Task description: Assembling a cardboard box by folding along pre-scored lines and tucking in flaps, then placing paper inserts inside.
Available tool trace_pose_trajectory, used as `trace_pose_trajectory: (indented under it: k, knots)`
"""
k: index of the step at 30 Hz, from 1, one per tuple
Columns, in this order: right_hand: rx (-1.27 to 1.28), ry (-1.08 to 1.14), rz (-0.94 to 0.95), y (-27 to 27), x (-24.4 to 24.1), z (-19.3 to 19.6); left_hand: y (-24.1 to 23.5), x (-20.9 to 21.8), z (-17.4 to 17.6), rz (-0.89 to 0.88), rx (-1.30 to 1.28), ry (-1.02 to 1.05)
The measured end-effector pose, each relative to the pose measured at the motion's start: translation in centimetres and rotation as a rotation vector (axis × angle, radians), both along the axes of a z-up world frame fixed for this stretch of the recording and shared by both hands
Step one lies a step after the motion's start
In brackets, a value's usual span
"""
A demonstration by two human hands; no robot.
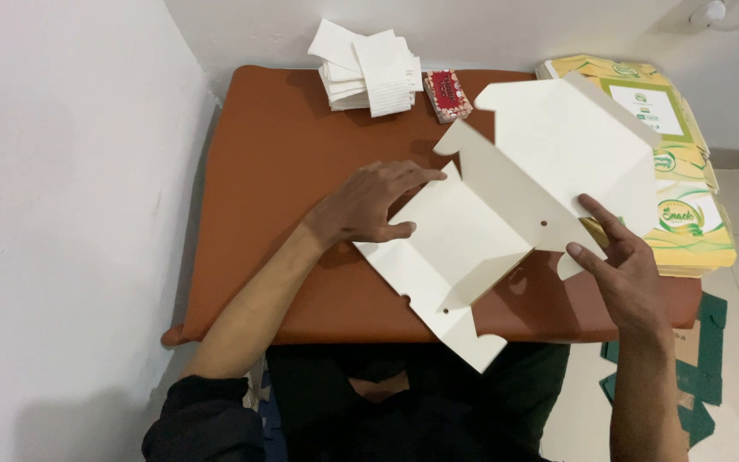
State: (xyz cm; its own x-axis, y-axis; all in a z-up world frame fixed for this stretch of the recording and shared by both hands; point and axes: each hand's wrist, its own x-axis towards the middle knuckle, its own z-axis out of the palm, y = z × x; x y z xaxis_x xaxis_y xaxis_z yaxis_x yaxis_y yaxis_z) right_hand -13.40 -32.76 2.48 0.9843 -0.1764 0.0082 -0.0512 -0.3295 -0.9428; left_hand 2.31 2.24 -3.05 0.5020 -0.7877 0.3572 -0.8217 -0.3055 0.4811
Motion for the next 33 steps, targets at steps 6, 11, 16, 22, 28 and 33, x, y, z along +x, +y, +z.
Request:
trace_pose_trajectory:
  k: [6, 11, 16, 22, 28, 33]
  knots:
    - [0.087, -0.019, -0.169, 0.7, -1.3, -2.0, -0.2, 0.3, -0.6, 0.101, -0.051, -0.279]
    - [0.124, 0.105, -0.159, 1.9, -2.8, -3.1, -0.4, 0.4, -0.4, 0.155, -0.082, -0.335]
    - [-0.068, 0.465, 0.034, 3.0, -3.5, 0.5, 0.0, 2.0, -2.8, 0.113, -0.029, -0.264]
    - [-0.573, 0.541, -0.064, 3.8, -4.0, 4.4, 1.1, 1.3, -0.4, -0.150, -0.025, 0.087]
    - [-0.794, -0.058, 0.222, 4.5, -0.2, 2.3, 1.4, 0.1, 1.8, -0.407, 0.170, 0.397]
    - [-1.059, 0.278, 0.673, 7.9, 6.0, 4.2, 0.7, -0.3, 1.4, -0.430, 0.228, 0.408]
